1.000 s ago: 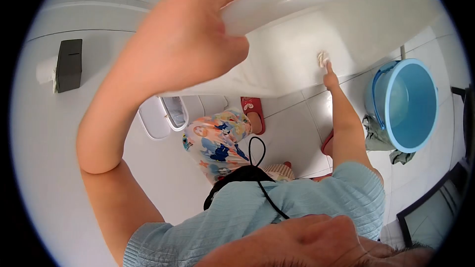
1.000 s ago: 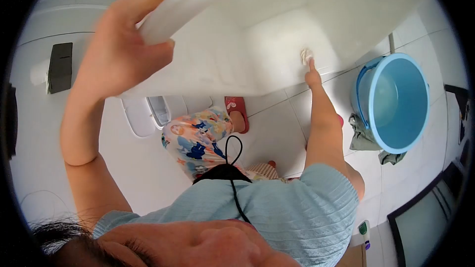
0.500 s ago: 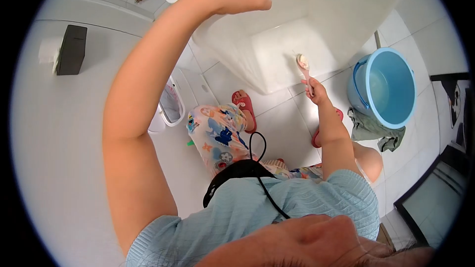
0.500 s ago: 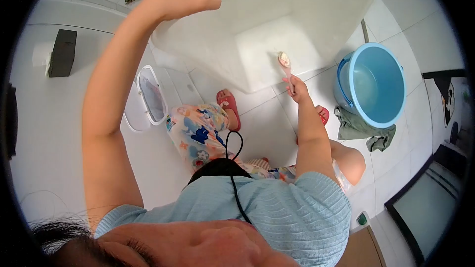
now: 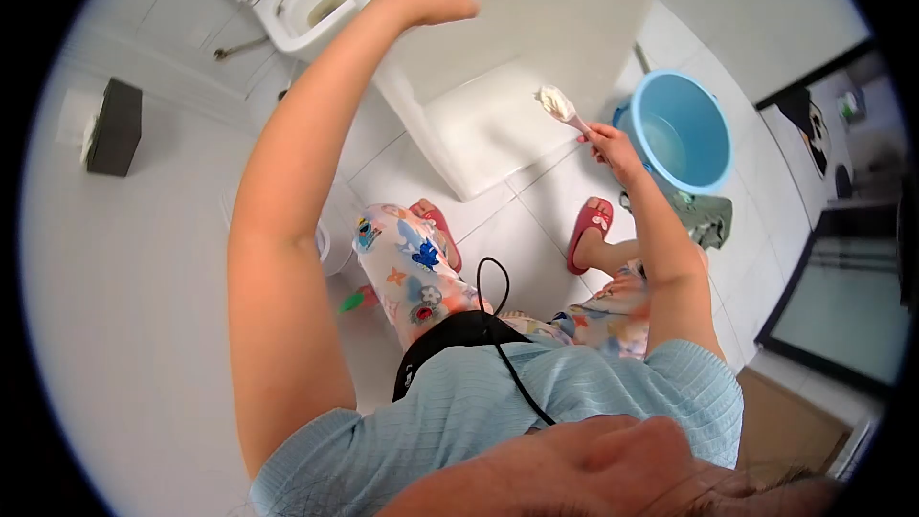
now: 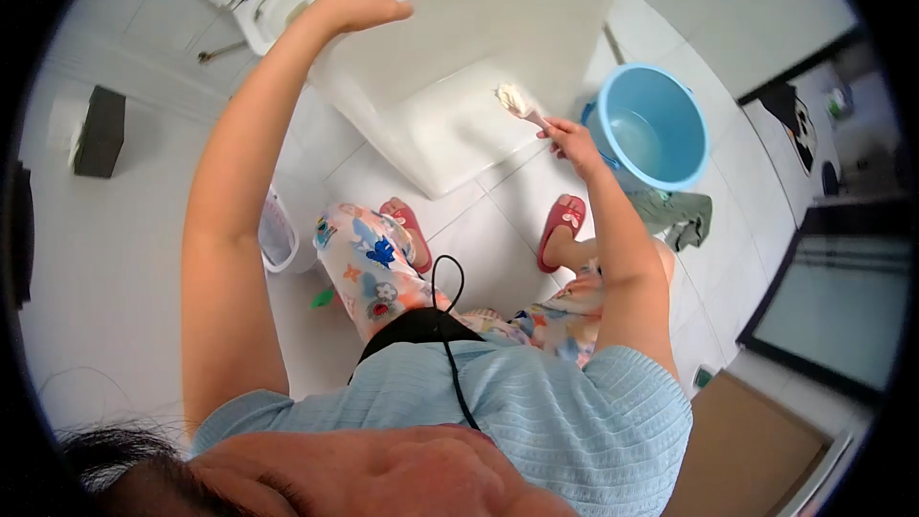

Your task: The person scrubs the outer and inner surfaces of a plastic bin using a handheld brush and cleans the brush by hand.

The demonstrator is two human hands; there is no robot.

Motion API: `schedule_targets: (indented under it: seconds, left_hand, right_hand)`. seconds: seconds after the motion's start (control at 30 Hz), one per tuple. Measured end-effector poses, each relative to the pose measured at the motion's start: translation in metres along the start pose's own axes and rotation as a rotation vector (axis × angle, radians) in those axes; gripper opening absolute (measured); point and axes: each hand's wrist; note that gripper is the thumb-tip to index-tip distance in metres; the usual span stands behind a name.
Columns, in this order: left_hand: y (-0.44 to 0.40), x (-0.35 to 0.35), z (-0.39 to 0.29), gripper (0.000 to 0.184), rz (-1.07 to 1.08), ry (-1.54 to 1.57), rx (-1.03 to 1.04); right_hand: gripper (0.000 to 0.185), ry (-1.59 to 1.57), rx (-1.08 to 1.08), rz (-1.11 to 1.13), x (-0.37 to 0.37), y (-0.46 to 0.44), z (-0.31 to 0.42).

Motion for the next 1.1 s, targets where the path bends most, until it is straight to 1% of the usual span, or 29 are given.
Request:
schedule_targets:
  seconds: [0.03, 0.1, 0.13, 0.2, 0.23, 0.3, 0.33, 0.4, 0.47, 0.53, 0.6, 0.67, 0.7, 0.73, 0.77, 0.8, 0.83, 0.87, 0.9, 0.93, 0.97, 1.0, 1.03, 1.1]
  left_hand:
    - [-0.005, 0.006, 0.01, 0.064, -0.106, -0.057, 0.081]
    - [-0.008, 0.006, 0.016, 0.06, -0.119, -0.087, 0.064]
    - [-0.009, 0.004, 0.014, 0.06, -0.117, -0.078, 0.112]
    - [0.007, -0.008, 0.008, 0.061, -0.135, -0.208, 0.006]
    - [0.011, -0.013, 0.009, 0.061, -0.131, -0.206, 0.041]
    - [0.01, -0.015, 0.013, 0.059, -0.262, -0.323, 0.155]
    - [0.008, -0.014, 0.017, 0.059, -0.263, -0.306, 0.197]
    - [0.01, -0.019, 0.034, 0.06, -0.449, -0.396, 0.328]
    - [0.036, -0.023, 0.056, 0.053, -0.663, -0.42, 0.446]
    - [0.055, -0.026, 0.049, 0.053, -0.748, -0.391, 0.468]
    - [0.067, 0.0, 0.038, 0.045, -0.808, -0.25, 0.527]
    - [0.072, 0.059, 0.031, 0.035, -0.657, -0.021, 0.479]
    - [0.079, 0.086, 0.023, 0.025, -0.512, 0.128, 0.461]
    - [0.083, 0.117, 0.019, 0.024, -0.39, 0.212, 0.455]
    - [0.093, 0.14, 0.008, 0.017, -0.274, 0.258, 0.435]
    - [0.095, 0.167, 0.001, 0.015, -0.168, 0.335, 0.456]
    - [0.099, 0.192, -0.006, 0.013, -0.058, 0.408, 0.473]
    - [0.107, 0.209, -0.016, 0.013, 0.023, 0.424, 0.466]
    - [0.116, 0.221, -0.029, 0.013, 0.106, 0.435, 0.459]
    - [0.125, 0.231, -0.044, 0.013, 0.108, 0.441, 0.478]
    - [0.132, 0.239, -0.058, 0.014, 0.207, 0.496, 0.491]
    - [0.138, 0.238, -0.077, 0.015, 0.306, 0.549, 0.506]
    - [0.145, 0.235, -0.098, 0.015, 0.303, 0.551, 0.528]
    - [0.16, 0.212, -0.142, 0.016, 0.384, 0.685, 0.532]
  right_hand:
    - [0.027, 0.004, -0.006, -0.043, -0.004, 0.009, 0.013]
    - [0.027, 0.082, -0.073, -0.087, -0.008, 0.034, 0.045]
    - [0.026, 0.107, -0.065, -0.12, -0.009, 0.049, 0.06]
    - [0.026, 0.071, -0.061, -0.204, -0.014, 0.079, 0.069]
    - [0.026, 0.037, -0.052, -0.247, -0.014, 0.093, 0.073]
    - [0.026, 0.006, -0.052, -0.341, -0.013, 0.129, 0.079]
    - [0.027, -0.019, -0.04, -0.395, -0.014, 0.146, 0.078]
    - [0.028, -0.063, -0.052, -0.481, -0.011, 0.181, 0.076]
    - [0.028, -0.023, -0.037, -0.614, 0.017, 0.223, 0.08]
    - [0.031, 0.005, 0.012, -0.728, 0.019, 0.254, 0.089]
    - [0.033, -0.017, 0.006, -0.789, 0.019, 0.276, 0.103]
    - [0.034, -0.033, -0.03, -0.836, 0.017, 0.284, 0.1]
    - [0.034, -0.037, -0.05, -0.85, 0.02, 0.286, 0.098]
    - [0.034, -0.076, -0.074, -0.896, 0.023, 0.285, 0.087]
    - [0.035, -0.059, -0.061, -0.856, 0.021, 0.282, 0.079]
    - [0.035, -0.04, -0.03, -0.841, 0.022, 0.282, 0.077]
    - [0.047, 0.08, 0.052, -0.855, 0.033, 0.288, 0.097]
    - [0.049, 0.11, 0.022, -0.841, 0.036, 0.293, 0.102]
    - [0.052, 0.137, -0.005, -0.827, 0.038, 0.299, 0.106]
    - [0.053, 0.118, -0.023, -0.812, 0.039, 0.303, 0.106]
    - [0.054, 0.098, -0.043, -0.798, 0.04, 0.306, 0.103]
    - [0.054, 0.119, -0.047, -0.799, 0.046, 0.307, 0.108]
    - [0.054, 0.171, -0.043, -0.794, 0.052, 0.313, 0.115]
    - [0.055, 0.137, -0.073, -0.801, 0.059, 0.319, 0.122]
Point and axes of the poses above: each hand's wrist, its own y-axis away from the middle knuckle, its own x-axis out of the palm, z = x × y, and after that the axes turned 12 degrees about -x, right-handed
